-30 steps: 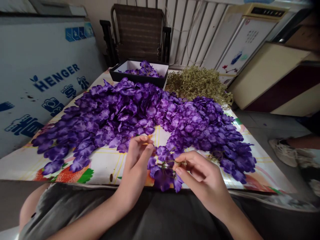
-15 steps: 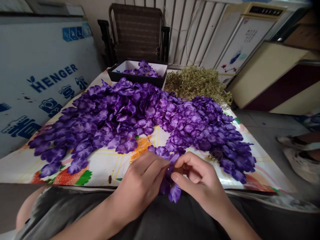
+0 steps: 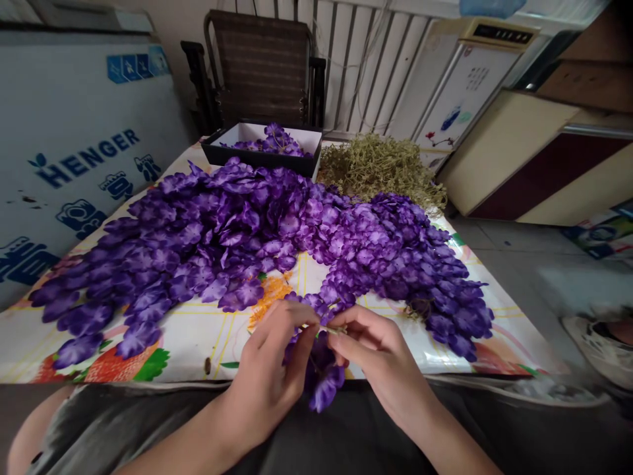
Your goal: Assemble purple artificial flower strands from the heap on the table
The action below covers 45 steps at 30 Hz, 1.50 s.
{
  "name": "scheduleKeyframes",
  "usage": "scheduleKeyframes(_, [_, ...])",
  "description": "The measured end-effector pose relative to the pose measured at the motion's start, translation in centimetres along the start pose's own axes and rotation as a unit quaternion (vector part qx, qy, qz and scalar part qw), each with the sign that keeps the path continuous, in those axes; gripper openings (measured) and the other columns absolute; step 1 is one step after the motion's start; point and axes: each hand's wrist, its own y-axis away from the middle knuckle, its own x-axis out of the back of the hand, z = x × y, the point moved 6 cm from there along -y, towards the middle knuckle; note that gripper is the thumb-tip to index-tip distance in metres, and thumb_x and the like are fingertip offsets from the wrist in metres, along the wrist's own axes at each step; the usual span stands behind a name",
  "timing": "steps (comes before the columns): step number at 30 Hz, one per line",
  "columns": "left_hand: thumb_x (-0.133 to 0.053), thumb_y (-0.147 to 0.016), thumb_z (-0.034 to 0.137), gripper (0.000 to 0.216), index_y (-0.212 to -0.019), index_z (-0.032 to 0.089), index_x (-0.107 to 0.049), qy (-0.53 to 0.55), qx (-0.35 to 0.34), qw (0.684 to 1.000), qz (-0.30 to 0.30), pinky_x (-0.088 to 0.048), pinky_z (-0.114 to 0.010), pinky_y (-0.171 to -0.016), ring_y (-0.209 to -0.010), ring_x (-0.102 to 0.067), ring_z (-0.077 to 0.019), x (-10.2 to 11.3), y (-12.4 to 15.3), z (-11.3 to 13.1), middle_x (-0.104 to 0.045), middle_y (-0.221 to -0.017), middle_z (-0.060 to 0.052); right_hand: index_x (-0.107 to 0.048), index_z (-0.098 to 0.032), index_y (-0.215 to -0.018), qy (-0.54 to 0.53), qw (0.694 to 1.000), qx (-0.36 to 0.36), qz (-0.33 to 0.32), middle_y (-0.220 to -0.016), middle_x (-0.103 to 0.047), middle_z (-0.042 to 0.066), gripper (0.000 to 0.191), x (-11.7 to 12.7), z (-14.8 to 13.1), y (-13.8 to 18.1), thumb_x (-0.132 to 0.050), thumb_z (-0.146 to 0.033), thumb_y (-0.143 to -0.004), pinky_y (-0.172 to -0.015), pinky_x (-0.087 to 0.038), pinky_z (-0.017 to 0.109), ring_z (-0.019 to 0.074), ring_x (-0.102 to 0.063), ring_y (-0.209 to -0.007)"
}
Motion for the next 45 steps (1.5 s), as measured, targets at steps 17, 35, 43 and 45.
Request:
scheduleKeyframes(17, [-0.041, -0.098, 0.032, 0.018, -0.087, 0.023, -0.052, 0.479, 0.265, 0.828, -0.123, -0.036, -0.019, -0.053, -0.049, -0.038, -0.0064, -1.3, 1.6, -2.1, -0.041, -0.059, 0.006, -0.058, -0.018, -0.076, 0.012, 0.977, -0.146, -0.154, -0.057, -0.06, -0.003, 0.03, -1.0, 1.2, -1.1, -0.077, -0.038, -0.065, -0.04, -0.042, 0.021, 0.0105, -0.053, -0.043])
scheduleKeyframes(35, [-0.052, -0.091, 0.041, 0.029, -0.075, 0.018, -0.049, 0.552, 0.328, 0.75, -0.16, -0.018, -0.02, -0.043, -0.041, -0.021, -0.0053, -4.1, 2.0, -4.2, -0.026, -0.048, 0.01, -0.048, -0.023, -0.095, 0.244, 0.948, 0.161, 0.125, -0.072, -0.058, -0.002, 0.016, 4.7, -2.0, -4.5, -0.056, -0.032, -0.085, -0.047, -0.048, 0.024, 0.0131, -0.053, -0.053])
scheduleKeyframes(43, [-0.038, -0.093, 0.036, 0.032, -0.07, 0.018, -0.051, 0.1, 0.239, 0.922, -0.287, -0.03, -0.023, -0.052, -0.054, -0.043, -0.0109, 0.2, 0.1, -3.2, -0.045, -0.059, 0.002, -0.064, -0.024, -0.103, 0.087, 0.983, 0.097, 0.127, -0.1, -0.068, 0.004, 0.031, 5.4, -0.9, -4.7, -0.072, -0.026, -0.073, -0.08, -0.05, 0.028, 0.0179, -0.065, -0.091])
scheduleKeyframes(45, [-0.039, -0.09, 0.031, 0.027, -0.069, 0.019, -0.05, -0.17, 0.233, 0.934, -0.21, -0.026, -0.025, -0.05, -0.047, -0.042, -0.0117, 4.4, -1.4, -5.3, -0.044, -0.053, 0.003, -0.068, -0.021, -0.091, 0.07, 0.986, 0.082, 0.125, -0.094, -0.07, 0.004, 0.021, 5.4, -0.4, -4.8, -0.074, -0.029, -0.072, -0.078, -0.05, 0.029, 0.0179, -0.066, -0.084])
